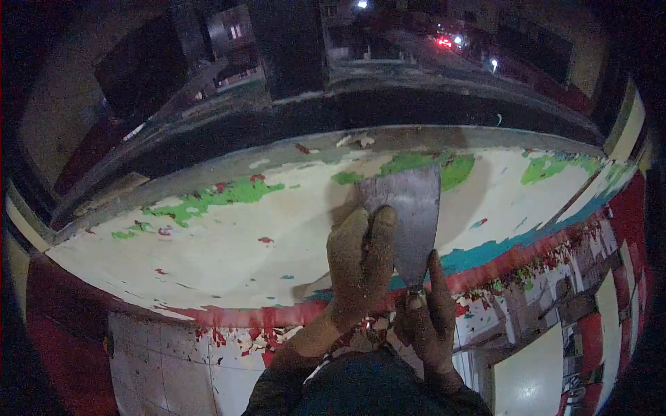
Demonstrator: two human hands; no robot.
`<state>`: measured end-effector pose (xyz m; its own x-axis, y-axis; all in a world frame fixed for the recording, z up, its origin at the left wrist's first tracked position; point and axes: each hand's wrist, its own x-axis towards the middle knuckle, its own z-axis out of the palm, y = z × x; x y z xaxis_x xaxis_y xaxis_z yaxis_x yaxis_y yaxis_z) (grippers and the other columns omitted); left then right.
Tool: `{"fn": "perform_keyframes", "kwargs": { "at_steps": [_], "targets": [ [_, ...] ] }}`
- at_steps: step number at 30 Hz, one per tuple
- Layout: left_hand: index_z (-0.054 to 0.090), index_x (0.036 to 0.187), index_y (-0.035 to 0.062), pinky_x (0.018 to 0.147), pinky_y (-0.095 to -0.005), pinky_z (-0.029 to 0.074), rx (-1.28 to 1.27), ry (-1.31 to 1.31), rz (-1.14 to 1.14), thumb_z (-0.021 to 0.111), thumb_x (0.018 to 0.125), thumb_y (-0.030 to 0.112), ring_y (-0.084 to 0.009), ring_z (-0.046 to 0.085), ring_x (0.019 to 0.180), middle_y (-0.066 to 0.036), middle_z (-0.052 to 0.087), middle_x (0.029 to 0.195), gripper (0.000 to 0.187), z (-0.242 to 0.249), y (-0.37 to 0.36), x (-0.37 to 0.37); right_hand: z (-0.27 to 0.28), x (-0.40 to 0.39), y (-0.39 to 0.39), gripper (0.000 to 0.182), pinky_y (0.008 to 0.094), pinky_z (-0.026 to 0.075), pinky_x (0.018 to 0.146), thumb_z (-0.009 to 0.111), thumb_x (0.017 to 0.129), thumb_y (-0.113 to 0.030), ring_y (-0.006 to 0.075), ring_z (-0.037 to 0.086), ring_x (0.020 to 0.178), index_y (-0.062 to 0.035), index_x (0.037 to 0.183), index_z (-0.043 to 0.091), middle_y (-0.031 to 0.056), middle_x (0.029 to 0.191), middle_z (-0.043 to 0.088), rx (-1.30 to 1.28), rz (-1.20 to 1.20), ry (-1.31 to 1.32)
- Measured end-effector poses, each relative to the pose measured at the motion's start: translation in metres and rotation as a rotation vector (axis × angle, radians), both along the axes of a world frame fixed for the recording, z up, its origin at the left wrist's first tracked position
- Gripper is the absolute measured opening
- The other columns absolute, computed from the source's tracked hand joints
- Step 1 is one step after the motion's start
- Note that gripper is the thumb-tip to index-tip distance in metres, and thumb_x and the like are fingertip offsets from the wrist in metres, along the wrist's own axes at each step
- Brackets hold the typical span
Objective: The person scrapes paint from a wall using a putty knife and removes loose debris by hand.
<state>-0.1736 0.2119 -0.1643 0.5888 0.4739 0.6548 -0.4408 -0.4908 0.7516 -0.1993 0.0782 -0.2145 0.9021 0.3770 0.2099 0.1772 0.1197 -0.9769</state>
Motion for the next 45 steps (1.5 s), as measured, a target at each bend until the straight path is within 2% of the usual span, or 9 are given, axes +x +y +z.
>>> {"fn": "perform_keyframes", "kwargs": {
  "at_steps": [3,6,8,14,32,35,38,42,45],
  "targets": [
    [0.044,0.062,0.0023,0.045,-0.0335,0.031,0.096,-0.063,0.037,0.049,0.085,0.016,-0.0181,0.041,0.046,-0.007,0.041,0.052,0.027,-0.004,0.003,-0.001,0.001,-0.006,-0.003,0.064,0.0202,0.031,0.037,0.044,0.089,-0.025,0.0053,0.038,0.042,-0.0019,0.137,0.007,0.0005,0.057,0.043,-0.008,0.014,0.05],
    [0.046,0.064,0.0019,0.046,-0.0331,0.032,0.163,-0.136,0.062,0.051,0.084,0.016,-0.0183,0.042,0.047,-0.007,0.041,0.053,0.025,-0.012,0.008,0.007,0.01,-0.003,0.0,0.06,0.0258,0.039,0.06,0.04,0.091,-0.027,0.0117,0.047,0.069,-0.002,0.137,0.011,0.0099,0.089,0.048,-0.098,0.06,0.125],
    [0.048,0.066,0.0023,0.046,-0.0331,0.032,-0.055,0.004,-0.04,0.052,0.084,0.016,-0.0188,0.043,0.048,-0.007,0.041,0.053,0.023,0.001,0.005,0.0,0.015,-0.002,-0.003,0.058,0.0286,0.043,0.072,0.037,0.092,-0.029,0.0149,0.052,0.081,-0.0018,0.136,0.012,0.0144,0.103,0.051,-0.187,0.096,0.164],
    [0.046,0.063,0.0032,0.045,-0.0342,0.032,-0.012,0.03,0.003,0.053,0.084,0.017,-0.0202,0.043,0.046,-0.008,0.042,0.052,0.026,0.002,0.008,-0.002,-0.011,0.003,0.009,0.065,0.0204,0.032,0.037,0.045,0.089,-0.025,0.0054,0.038,0.042,-0.0028,0.137,0.006,0.0014,0.061,0.045,0.009,-0.004,-0.023],
    [0.048,0.066,0.0021,0.046,-0.0349,0.033,-0.025,0.087,-0.016,0.053,0.084,0.018,-0.0206,0.044,0.048,-0.008,0.042,0.054,0.024,0.008,0.014,-0.011,-0.008,0.0,0.018,0.067,0.0204,0.032,0.039,0.046,0.087,-0.027,0.0045,0.038,0.043,-0.0007,0.136,0.009,0.0005,0.058,0.045,0.011,-0.032,-0.035],
    [0.05,0.069,0.0018,0.046,-0.0349,0.032,0.163,-0.117,0.031,0.054,0.083,0.015,-0.0215,0.045,0.048,-0.007,0.044,0.056,0.02,-0.015,0.019,0.0,0.003,-0.007,0.016,0.064,0.02,0.032,0.039,0.045,0.088,-0.023,0.0044,0.038,0.043,-0.0009,0.136,0.01,0.0003,0.057,0.045,0.062,0.008,0.089],
    [0.051,0.069,0.0012,0.046,-0.0354,0.033,0.036,0.002,-0.019,0.055,0.083,0.015,-0.0233,0.046,0.049,-0.007,0.045,0.057,0.02,0.0,0.015,-0.008,-0.003,-0.007,0.017,0.063,0.02,0.031,0.039,0.045,0.088,-0.022,0.0044,0.037,0.042,-0.0011,0.136,0.009,-0.0002,0.055,0.044,0.036,-0.029,0.041],
    [0.049,0.067,0.0019,0.046,-0.0345,0.033,0.269,0.006,0.108,0.054,0.083,0.014,-0.0208,0.043,0.048,-0.008,0.043,0.056,0.021,-0.014,0.021,-0.007,-0.001,-0.011,0.016,0.064,0.0194,0.03,0.038,0.045,0.088,-0.022,0.0043,0.038,0.042,-0.0013,0.136,0.009,-0.0011,0.056,0.043,0.022,-0.055,0.089],
    [0.049,0.066,0.0028,0.046,-0.034,0.033,0.021,0.037,-0.017,0.053,0.083,0.014,-0.0189,0.041,0.048,-0.007,0.042,0.055,0.021,0.001,0.018,-0.011,-0.003,-0.006,0.024,0.064,0.0191,0.029,0.038,0.044,0.088,-0.021,0.0042,0.038,0.043,-0.0013,0.136,0.008,-0.0008,0.057,0.044,0.058,-0.046,0.014]
  ]
}}
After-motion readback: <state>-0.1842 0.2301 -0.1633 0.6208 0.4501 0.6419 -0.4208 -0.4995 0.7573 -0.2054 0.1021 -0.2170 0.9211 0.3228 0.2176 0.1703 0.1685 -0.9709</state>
